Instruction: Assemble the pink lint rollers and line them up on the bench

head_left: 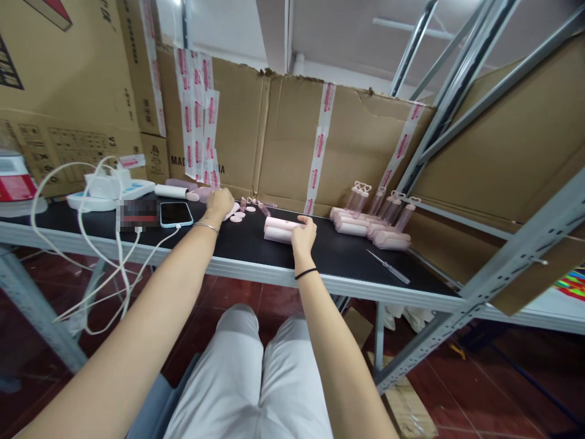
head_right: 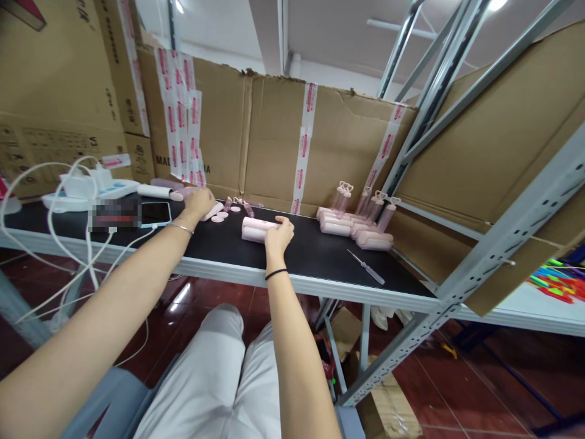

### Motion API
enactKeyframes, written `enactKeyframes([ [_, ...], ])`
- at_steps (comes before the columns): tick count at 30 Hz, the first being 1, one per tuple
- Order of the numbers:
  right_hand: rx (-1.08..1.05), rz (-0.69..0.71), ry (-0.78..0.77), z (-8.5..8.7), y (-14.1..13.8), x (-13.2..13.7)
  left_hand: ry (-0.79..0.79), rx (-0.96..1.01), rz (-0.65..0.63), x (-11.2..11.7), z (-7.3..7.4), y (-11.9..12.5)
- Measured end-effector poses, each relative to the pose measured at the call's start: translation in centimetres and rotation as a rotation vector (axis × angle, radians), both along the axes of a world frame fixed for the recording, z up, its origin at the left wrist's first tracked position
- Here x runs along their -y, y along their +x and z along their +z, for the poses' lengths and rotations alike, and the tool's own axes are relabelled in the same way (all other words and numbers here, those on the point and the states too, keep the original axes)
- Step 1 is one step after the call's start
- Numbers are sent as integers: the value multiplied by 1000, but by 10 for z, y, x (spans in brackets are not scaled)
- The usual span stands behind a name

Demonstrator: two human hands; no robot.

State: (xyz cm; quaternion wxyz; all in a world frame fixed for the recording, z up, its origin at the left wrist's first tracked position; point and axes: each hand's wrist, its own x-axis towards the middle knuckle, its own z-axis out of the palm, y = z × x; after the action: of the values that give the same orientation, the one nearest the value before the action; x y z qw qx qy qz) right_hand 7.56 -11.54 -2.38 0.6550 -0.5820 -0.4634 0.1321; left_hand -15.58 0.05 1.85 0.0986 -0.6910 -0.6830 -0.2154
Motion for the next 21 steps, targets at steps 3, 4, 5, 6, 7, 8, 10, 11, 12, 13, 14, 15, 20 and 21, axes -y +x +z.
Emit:
enactKeyframes([
  [3,-28,-49,45,4,-1,3,-63,-137,-103,0,0,21],
  [4,-33,-57,58,5,-2,4,-92,-155,-138,-1,-1,28],
  [5,-37,-61,71,6,-2,5,-114,-161,-154,-2,-4,33],
  [6,-39,-63,82,6,-2,6,-132,-167,-155,-3,-7,37],
  [7,-40,-65,92,7,-3,7,-141,-171,-148,-4,-9,40],
  [8,-40,-69,101,7,-3,7,-143,-173,-137,-4,-11,41],
  [10,-44,-72,100,7,-3,8,-128,-171,-111,-4,-12,41],
  [11,-48,-70,97,7,-3,8,-112,-164,-96,-3,-11,40],
  [12,-51,-66,92,7,-3,8,-93,-153,-78,-3,-10,39],
  [13,-54,-61,87,7,-3,9,-71,-138,-60,-3,-8,38],
  [14,-57,-58,84,8,-4,9,-52,-121,-45,-3,-6,38],
  [15,-60,-56,82,8,-4,10,-38,-103,-42,-3,-5,37],
  [20,-54,-56,52,8,-3,9,-85,22,-144,-12,-6,40],
  [21,-45,-54,44,8,-3,9,-88,58,-159,-13,-7,41],
])
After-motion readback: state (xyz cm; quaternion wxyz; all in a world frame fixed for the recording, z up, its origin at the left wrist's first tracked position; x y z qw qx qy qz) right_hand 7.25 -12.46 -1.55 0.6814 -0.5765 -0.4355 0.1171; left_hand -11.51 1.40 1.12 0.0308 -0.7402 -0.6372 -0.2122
